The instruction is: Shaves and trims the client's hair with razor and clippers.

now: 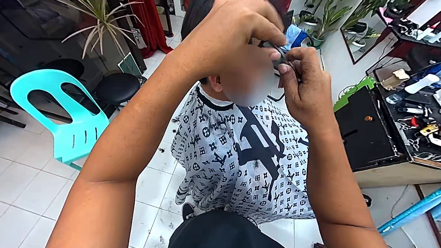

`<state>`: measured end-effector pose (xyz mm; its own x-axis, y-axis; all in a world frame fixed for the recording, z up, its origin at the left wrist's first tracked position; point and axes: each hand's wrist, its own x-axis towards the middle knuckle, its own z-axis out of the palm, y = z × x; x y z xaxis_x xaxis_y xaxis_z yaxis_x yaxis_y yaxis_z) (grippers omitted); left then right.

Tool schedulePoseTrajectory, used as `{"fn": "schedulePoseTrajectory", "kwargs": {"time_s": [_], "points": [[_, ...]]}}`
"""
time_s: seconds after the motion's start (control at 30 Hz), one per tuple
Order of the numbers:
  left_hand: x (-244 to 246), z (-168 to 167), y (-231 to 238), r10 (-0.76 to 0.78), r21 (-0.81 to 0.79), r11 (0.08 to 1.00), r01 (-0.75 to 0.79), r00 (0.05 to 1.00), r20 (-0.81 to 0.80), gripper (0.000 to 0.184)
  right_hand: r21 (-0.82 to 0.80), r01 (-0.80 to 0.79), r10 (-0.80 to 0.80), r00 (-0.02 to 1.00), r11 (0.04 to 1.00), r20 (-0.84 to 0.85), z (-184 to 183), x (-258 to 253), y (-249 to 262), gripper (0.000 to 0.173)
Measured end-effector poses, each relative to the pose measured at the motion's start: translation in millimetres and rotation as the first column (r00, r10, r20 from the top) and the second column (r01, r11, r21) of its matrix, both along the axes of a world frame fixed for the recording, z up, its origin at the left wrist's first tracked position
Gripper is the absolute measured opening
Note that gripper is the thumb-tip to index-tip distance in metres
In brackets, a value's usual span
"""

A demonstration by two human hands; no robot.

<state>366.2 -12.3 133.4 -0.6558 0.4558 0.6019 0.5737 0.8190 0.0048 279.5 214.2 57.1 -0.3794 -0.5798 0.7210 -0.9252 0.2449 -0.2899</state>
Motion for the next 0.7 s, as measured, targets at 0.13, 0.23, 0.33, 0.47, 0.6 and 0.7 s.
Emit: {"fn": "schedulePoseTrajectory", "kwargs": {"time_s": [0.13, 0.23, 0.33, 0.47, 0.6, 0.7], "points": [[1.3, 13.2, 0.8, -0.004, 0.017, 1.0, 0.003, 0.995, 0.095, 0.037, -0.215, -0.006, 0.046, 0.982, 0.977, 0.181, -35.0, 17.2, -8.3, 0.027], [-4.0, 18.6, -5.9, 0.099, 0.047, 0.993, -0.105, 0.989, 0.108, 0.041, -0.361, -0.01, 0.144, 0.926, 0.933, 0.348, -68.6, 27.2, -19.4, 0.022], [-15.4, 16.6, -7.6, 0.24, 0.012, 0.97, -0.242, 0.966, 0.097, 0.049, -0.438, 0.045, 0.184, 0.865, 0.898, 0.467, -94.5, 34.6, -35.9, 0.019], [-28.0, 16.5, 6.9, 0.434, -0.133, 0.901, -0.414, 0.862, 0.26, 0.099, -0.486, 0.086, 0.169, 0.873, 0.87, 0.457, -111.4, 34.4, -58.0, 0.014], [-34.4, 9.6, 14.3, 0.531, -0.208, 0.847, -0.489, 0.802, 0.276, 0.122, -0.501, 0.139, 0.13, 0.876, 0.854, 0.465, -113.1, 35.5, -72.2, 0.014], [-34.5, 8.3, 15.4, 0.539, -0.215, 0.842, -0.496, 0.796, 0.276, 0.123, -0.52, 0.153, 0.128, 0.876, 0.84, 0.464, -113.7, 34.4, -77.9, 0.014]]}}
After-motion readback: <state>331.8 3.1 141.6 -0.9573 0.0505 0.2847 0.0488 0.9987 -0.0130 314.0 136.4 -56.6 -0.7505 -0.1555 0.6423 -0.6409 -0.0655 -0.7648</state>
